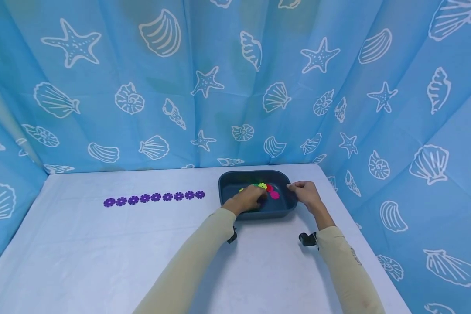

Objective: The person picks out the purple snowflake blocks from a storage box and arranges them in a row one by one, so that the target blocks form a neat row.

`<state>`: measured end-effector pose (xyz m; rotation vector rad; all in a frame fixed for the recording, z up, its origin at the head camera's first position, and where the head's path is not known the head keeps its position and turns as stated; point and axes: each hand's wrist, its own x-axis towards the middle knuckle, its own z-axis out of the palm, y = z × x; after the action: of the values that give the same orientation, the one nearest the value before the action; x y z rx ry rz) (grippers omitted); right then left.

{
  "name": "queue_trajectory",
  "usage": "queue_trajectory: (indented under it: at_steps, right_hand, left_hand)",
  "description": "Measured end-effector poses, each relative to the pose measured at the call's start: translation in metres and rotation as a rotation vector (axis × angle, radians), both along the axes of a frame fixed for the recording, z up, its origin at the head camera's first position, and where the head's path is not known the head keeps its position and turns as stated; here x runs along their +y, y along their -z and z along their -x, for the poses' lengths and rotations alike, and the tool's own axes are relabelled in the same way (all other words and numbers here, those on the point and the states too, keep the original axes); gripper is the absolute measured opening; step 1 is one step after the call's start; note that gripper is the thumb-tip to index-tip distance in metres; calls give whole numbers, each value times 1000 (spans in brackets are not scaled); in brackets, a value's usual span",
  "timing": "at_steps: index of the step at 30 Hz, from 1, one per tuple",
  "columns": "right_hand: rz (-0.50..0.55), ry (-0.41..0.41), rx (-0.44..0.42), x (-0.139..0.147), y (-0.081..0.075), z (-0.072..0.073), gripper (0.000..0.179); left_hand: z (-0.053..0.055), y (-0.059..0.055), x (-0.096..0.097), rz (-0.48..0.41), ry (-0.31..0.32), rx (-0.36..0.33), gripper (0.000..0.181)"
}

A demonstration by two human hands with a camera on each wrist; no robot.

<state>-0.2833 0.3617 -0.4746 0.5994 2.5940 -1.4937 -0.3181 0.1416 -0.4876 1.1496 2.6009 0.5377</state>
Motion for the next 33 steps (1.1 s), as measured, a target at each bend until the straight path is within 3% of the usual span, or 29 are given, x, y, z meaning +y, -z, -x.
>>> queue_trajectory:
  at_steps: [9, 16, 24, 28, 33]
  right_hand:
    - [6, -15, 12, 1, 1, 1, 45]
    - [10, -12, 7, 2, 1, 2, 44]
    - [5, -15, 13, 2, 0, 1, 44]
    - [-4, -22, 19, 3, 0, 1, 44]
    - [3, -23, 19, 2, 0, 1, 44]
  left_hand:
    - [3, 5, 3, 44, 17, 72, 41]
    - [2, 3, -5, -85, -33, -7, 38]
    - [10, -1, -20, -81, 65, -85, 49]
    - [12, -2, -24, -77, 61, -91, 47]
    - [15, 2, -24, -92, 58, -46, 40]
